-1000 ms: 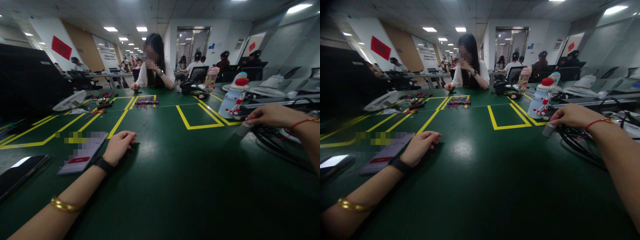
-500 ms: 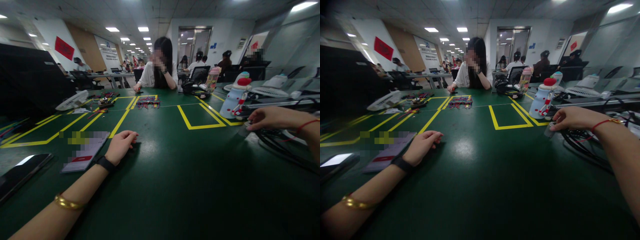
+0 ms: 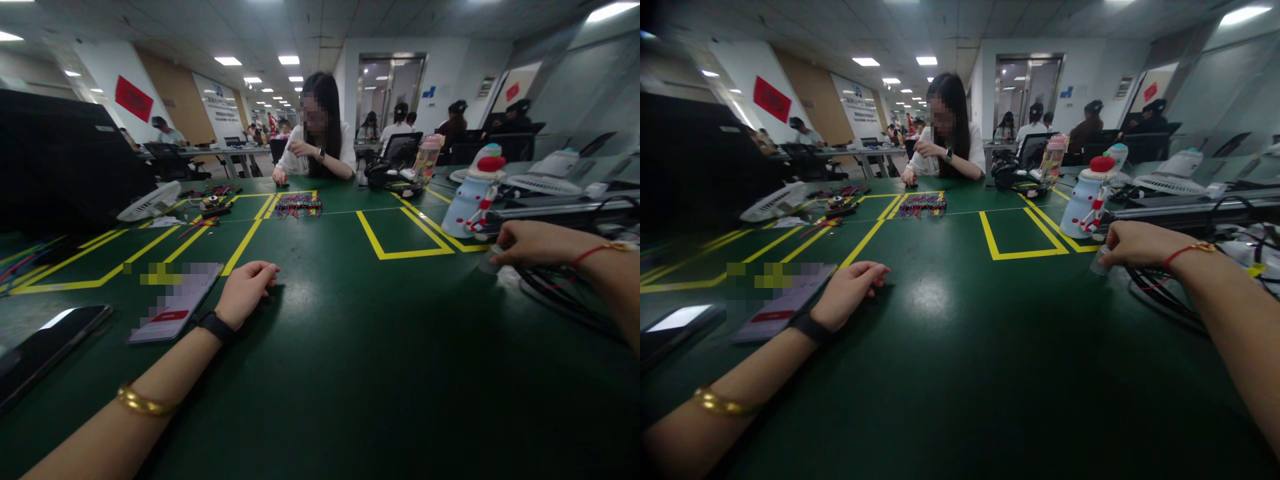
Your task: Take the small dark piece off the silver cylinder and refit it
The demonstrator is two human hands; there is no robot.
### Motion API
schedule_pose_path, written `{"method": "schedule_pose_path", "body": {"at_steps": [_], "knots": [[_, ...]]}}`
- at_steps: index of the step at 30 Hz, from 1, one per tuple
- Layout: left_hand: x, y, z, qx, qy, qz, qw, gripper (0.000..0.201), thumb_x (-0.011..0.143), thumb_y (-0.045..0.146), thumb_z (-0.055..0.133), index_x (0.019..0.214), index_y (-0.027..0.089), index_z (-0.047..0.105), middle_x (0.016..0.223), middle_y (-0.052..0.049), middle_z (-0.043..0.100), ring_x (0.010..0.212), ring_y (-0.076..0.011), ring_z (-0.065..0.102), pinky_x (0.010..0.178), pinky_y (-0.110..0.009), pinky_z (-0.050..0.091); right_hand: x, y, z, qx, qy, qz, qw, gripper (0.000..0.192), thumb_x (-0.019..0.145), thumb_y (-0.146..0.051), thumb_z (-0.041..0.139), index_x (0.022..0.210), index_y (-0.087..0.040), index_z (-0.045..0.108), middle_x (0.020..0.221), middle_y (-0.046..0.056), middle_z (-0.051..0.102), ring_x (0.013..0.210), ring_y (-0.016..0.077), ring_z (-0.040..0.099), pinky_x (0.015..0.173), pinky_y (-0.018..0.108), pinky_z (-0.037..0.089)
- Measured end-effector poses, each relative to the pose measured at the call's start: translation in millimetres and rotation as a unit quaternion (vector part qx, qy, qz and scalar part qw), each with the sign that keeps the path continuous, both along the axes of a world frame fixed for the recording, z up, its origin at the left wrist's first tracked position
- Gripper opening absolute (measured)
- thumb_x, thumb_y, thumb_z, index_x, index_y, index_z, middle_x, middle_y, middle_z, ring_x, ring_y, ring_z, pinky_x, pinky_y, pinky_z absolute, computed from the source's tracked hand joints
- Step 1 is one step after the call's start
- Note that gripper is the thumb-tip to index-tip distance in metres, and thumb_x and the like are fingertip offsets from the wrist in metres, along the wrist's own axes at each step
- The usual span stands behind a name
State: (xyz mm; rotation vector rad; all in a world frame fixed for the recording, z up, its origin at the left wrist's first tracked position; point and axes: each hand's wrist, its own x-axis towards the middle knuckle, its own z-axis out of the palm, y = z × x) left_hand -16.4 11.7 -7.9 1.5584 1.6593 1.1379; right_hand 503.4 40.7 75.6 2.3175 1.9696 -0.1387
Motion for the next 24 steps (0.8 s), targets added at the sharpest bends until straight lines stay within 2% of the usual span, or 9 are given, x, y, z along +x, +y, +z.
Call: {"method": "schedule_pose_path", "body": {"at_steps": [4, 7, 9, 12, 14, 16, 18, 21, 24], "knots": [[0, 0, 0.9, 0.005, 0.008, -0.005, 1.0, 0.036, 0.073, 0.05, 0.055, 0.084, 0.018, 0.067, 0.073, -0.003, 0.063, 0.062, -0.0145, 0.056, 0.048, -0.022, 0.041, -12, -2, 6.0, 0.047, -0.003, 0.033, 0.998, 0.039, 0.057, -0.042, 0.07, 0.081, -0.016, 0.055, 0.079, 0.008, 0.061, 0.068, 0.0162, 0.054, 0.061, 0.028, 0.037], [2, -1, 2.0, 0.005, 0.01, -0.001, 1.0, 0.035, 0.073, 0.049, 0.056, 0.083, 0.018, 0.067, 0.073, -0.003, 0.063, 0.063, -0.0148, 0.056, 0.048, -0.022, 0.041, -48, -13, 10.2, 0.104, 0.098, 0.114, 0.983, 0.044, 0.061, -0.045, 0.07, 0.088, -0.016, 0.052, 0.081, 0.007, 0.06, 0.069, 0.0144, 0.053, 0.061, 0.027, 0.039], [3, -1, 2.5, 0.003, 0.012, 0.0, 1.0, 0.035, 0.073, 0.049, 0.055, 0.083, 0.018, 0.067, 0.072, -0.003, 0.063, 0.062, -0.0147, 0.056, 0.048, -0.022, 0.041, -85, -26, 6.6, 0.121, 0.227, 0.174, 0.951, 0.045, 0.064, -0.044, 0.069, 0.094, -0.017, 0.049, 0.084, 0.006, 0.059, 0.071, 0.0133, 0.054, 0.063, 0.025, 0.042], [5, -1, 2.9, -0.002, 0.009, 0.001, 1.0, 0.034, 0.073, 0.048, 0.055, 0.083, 0.018, 0.067, 0.072, -0.003, 0.063, 0.061, -0.0143, 0.056, 0.048, -0.022, 0.04, -149, -50, -9.7, 0.097, 0.405, 0.251, 0.874, 0.043, 0.069, -0.04, 0.067, 0.1, -0.019, 0.045, 0.091, 0.004, 0.058, 0.078, 0.0126, 0.057, 0.069, 0.025, 0.048], [4, -1, 2.7, -0.003, 0.008, 0.0, 1.0, 0.033, 0.072, 0.048, 0.055, 0.083, 0.019, 0.067, 0.073, -0.003, 0.064, 0.061, -0.0141, 0.056, 0.048, -0.022, 0.04, -184, -65, -24.1, 0.077, 0.448, 0.302, 0.838, 0.04, 0.071, -0.037, 0.065, 0.102, -0.02, 0.045, 0.097, 0.004, 0.057, 0.083, 0.0125, 0.057, 0.074, 0.026, 0.049], [4, -1, 2.7, -0.005, 0.012, -0.002, 1.0, 0.033, 0.072, 0.047, 0.055, 0.083, 0.019, 0.068, 0.074, -0.003, 0.064, 0.06, -0.014, 0.056, 0.048, -0.022, 0.039, -209, -75, -37.6, 0.073, 0.444, 0.351, 0.821, 0.035, 0.073, -0.032, 0.063, 0.103, -0.02, 0.049, 0.102, 0.004, 0.056, 0.087, 0.0122, 0.056, 0.077, 0.026, 0.049], [4, -2, 3.9, -0.008, 0.022, -0.005, 1.0, 0.032, 0.073, 0.047, 0.055, 0.083, 0.019, 0.068, 0.072, -0.002, 0.064, 0.059, -0.014, 0.055, 0.047, -0.023, 0.038, -222, -82, -48.3, 0.088, 0.429, 0.383, 0.814, 0.031, 0.075, -0.028, 0.061, 0.104, -0.02, 0.051, 0.104, 0.005, 0.055, 0.088, 0.0118, 0.054, 0.078, 0.026, 0.048], [12, -7, 10.3, 0.004, 0.048, -0.027, 0.998, 0.032, 0.075, 0.047, 0.054, 0.085, 0.019, 0.068, 0.07, -0.002, 0.064, 0.059, -0.0148, 0.055, 0.051, -0.024, 0.039, -227, -85, -58.8, 0.106, 0.425, 0.389, 0.81, 0.032, 0.077, -0.026, 0.059, 0.108, -0.021, 0.051, 0.105, 0.005, 0.055, 0.088, 0.0116, 0.053, 0.078, 0.027, 0.047], [34, -21, 22.5, 0.061, 0.077, -0.098, 0.99, 0.031, 0.08, 0.044, 0.051, 0.092, 0.022, 0.069, 0.085, -0.003, 0.067, 0.074, -0.0175, 0.058, 0.066, -0.028, 0.043, -226, -85, -65.0, 0.094, 0.452, 0.362, 0.81, 0.046, 0.075, -0.028, 0.062, 0.117, -0.021, 0.043, 0.107, 0.005, 0.056, 0.091, 0.0122, 0.054, 0.081, 0.028, 0.046]]}}
